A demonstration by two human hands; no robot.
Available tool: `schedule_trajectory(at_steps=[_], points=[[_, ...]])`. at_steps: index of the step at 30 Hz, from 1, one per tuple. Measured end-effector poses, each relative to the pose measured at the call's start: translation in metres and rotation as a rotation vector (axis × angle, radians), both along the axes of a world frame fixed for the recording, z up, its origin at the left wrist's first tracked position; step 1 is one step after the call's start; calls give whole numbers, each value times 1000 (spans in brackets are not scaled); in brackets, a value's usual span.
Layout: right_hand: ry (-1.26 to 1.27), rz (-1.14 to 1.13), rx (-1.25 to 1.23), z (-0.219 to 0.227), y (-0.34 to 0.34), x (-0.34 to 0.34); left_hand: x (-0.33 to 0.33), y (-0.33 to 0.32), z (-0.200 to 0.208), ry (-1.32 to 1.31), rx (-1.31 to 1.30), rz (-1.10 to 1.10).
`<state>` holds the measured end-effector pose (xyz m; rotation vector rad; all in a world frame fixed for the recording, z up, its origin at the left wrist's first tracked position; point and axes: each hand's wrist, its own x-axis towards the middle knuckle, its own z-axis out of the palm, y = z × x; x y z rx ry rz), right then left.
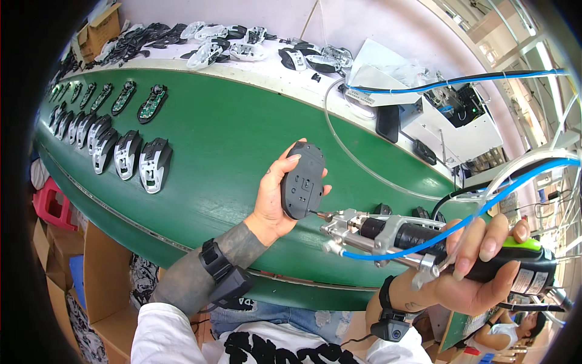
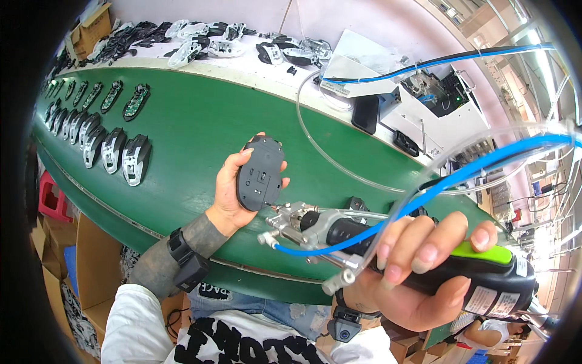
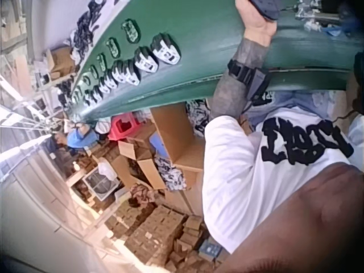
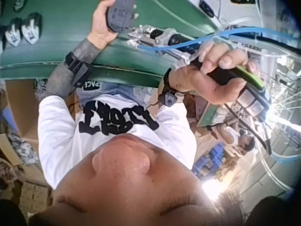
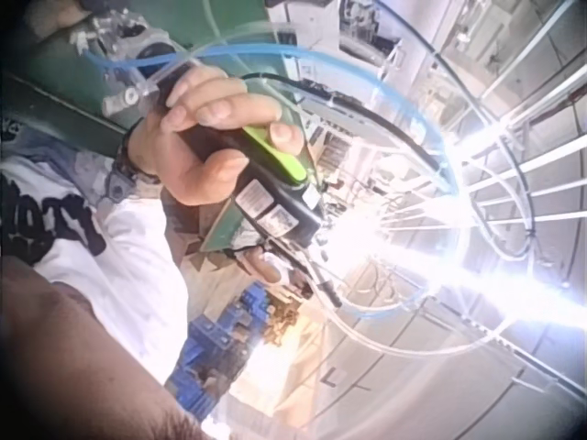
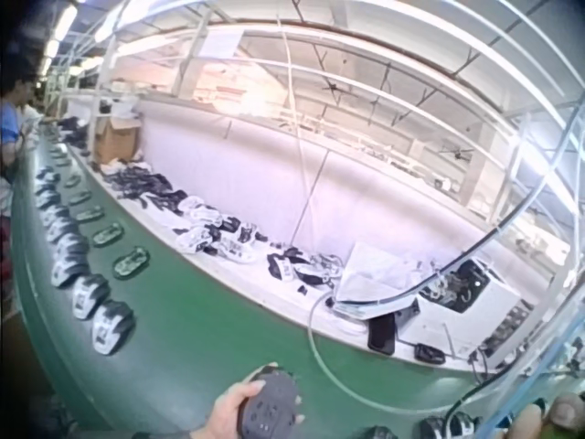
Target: Assemble computer mice on a conveyor belt using an electric screwdriver.
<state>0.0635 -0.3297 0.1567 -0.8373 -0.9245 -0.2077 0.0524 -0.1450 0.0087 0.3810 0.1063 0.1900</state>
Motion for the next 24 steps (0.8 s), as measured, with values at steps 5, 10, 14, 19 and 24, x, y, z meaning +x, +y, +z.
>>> schedule_trajectory(at_steps=[5,10,14,19,24], points=[[-10,39,32,6,-9,2,4,-2,0,25,18,10],[-70,75,55,18,-42,-2,7,1,-11,145,135,11],[-16,128,52,15,-26,-7,6,-5,-11,109,131,-23],[-25,112,-13,10,-18,-10,2,-8,-8,59,124,-60],[-1,139,1,7,-12,-9,2,-8,-8,36,51,-72]])
